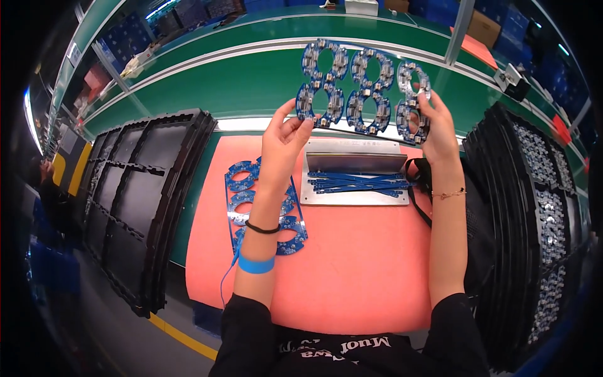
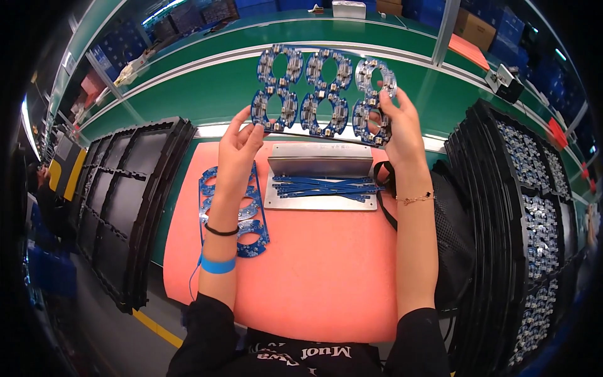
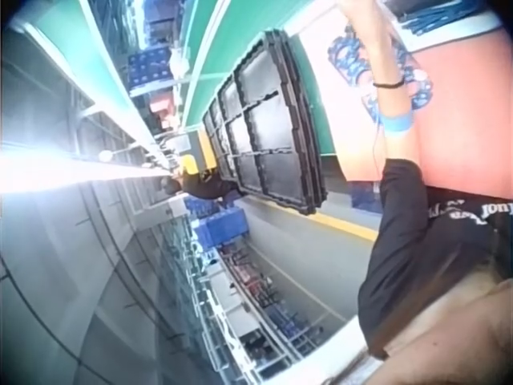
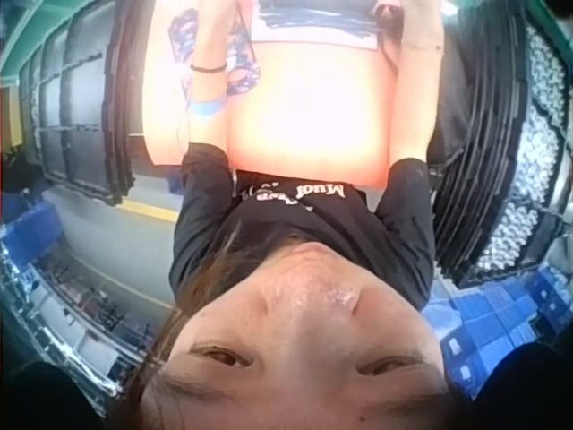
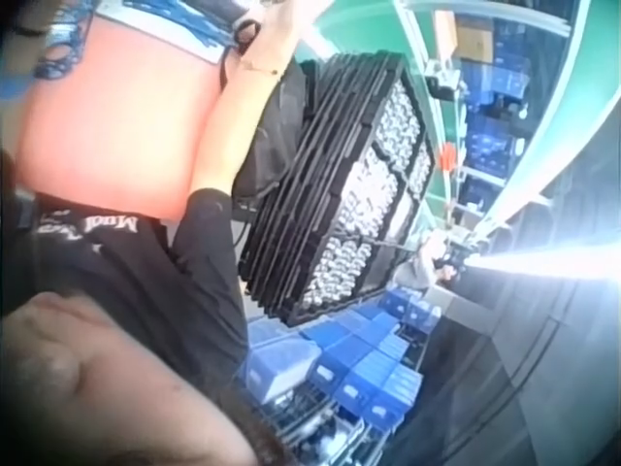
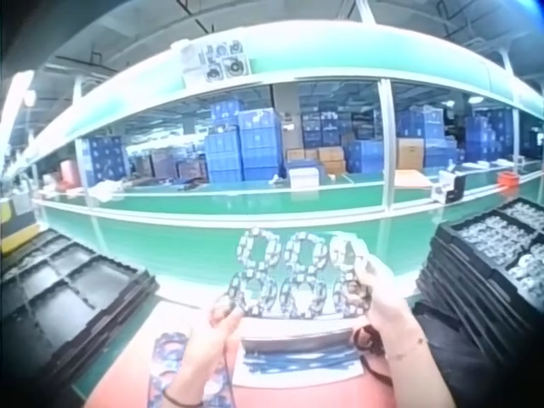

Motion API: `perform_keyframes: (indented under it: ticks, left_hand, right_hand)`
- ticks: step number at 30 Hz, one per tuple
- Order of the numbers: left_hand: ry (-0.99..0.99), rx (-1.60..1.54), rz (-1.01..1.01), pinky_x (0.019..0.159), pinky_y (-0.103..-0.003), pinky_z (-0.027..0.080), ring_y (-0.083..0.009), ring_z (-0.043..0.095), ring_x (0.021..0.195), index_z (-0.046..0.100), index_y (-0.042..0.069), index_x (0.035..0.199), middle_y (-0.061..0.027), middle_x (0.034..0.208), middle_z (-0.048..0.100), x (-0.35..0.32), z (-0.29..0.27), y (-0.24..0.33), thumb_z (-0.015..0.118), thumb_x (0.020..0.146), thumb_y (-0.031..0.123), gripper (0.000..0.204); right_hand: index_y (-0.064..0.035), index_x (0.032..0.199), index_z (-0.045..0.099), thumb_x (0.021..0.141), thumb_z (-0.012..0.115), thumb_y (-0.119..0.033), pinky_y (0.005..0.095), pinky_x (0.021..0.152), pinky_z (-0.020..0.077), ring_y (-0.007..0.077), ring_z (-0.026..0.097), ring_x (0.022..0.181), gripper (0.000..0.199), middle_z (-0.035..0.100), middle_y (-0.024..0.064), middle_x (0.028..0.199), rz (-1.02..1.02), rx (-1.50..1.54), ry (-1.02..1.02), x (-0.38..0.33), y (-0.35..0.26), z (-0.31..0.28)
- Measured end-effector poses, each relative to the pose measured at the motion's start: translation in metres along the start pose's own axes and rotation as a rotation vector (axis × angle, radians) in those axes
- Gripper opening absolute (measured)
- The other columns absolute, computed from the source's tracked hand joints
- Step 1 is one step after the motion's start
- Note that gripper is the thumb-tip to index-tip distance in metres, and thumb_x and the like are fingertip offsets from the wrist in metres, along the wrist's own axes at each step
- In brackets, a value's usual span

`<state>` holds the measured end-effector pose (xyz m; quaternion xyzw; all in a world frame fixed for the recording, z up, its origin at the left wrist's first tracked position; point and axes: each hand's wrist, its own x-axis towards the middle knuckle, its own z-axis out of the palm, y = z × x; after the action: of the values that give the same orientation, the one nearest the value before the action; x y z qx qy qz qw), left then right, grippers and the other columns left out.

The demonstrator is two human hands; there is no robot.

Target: Handling and organizing LED circuit board panels on an industrial assembly line.

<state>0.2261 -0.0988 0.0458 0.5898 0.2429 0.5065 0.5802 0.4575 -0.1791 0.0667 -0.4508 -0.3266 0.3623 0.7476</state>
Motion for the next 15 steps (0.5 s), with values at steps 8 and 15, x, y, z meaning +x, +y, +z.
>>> perform_keyframes:
  ticks: [8, 15]
  left_hand:
    - [-0.072, 0.047, 0.118, 0.074, -0.025, 0.047, -0.0178, 0.062, 0.085, 0.028, 0.002, 0.126, -0.0173, 0.092, 0.063, -0.013, 0.011, 0.012, 0.058, 0.082, 0.003, 0.053]
    - [-0.016, 0.040, 0.158, 0.072, -0.026, 0.048, -0.0178, 0.063, 0.082, 0.028, 0.004, 0.125, -0.0149, 0.088, 0.063, -0.014, 0.009, 0.011, 0.056, 0.082, 0.001, 0.051]
  right_hand:
    - [-0.0100, 0.112, 0.050, 0.090, 0.049, -0.021, 0.0187, 0.052, 0.0416, 0.0067, 0.051, 0.063, 0.025, 0.055, -0.0005, 0.080, -0.062, 0.001, 0.028, -0.018, -0.019, 0.020]
    - [-0.0102, 0.115, 0.046, 0.091, 0.047, -0.020, 0.0183, 0.055, 0.0428, 0.0073, 0.057, 0.067, 0.026, 0.056, -0.0008, 0.081, -0.184, -0.016, -0.006, -0.026, -0.023, 0.035]
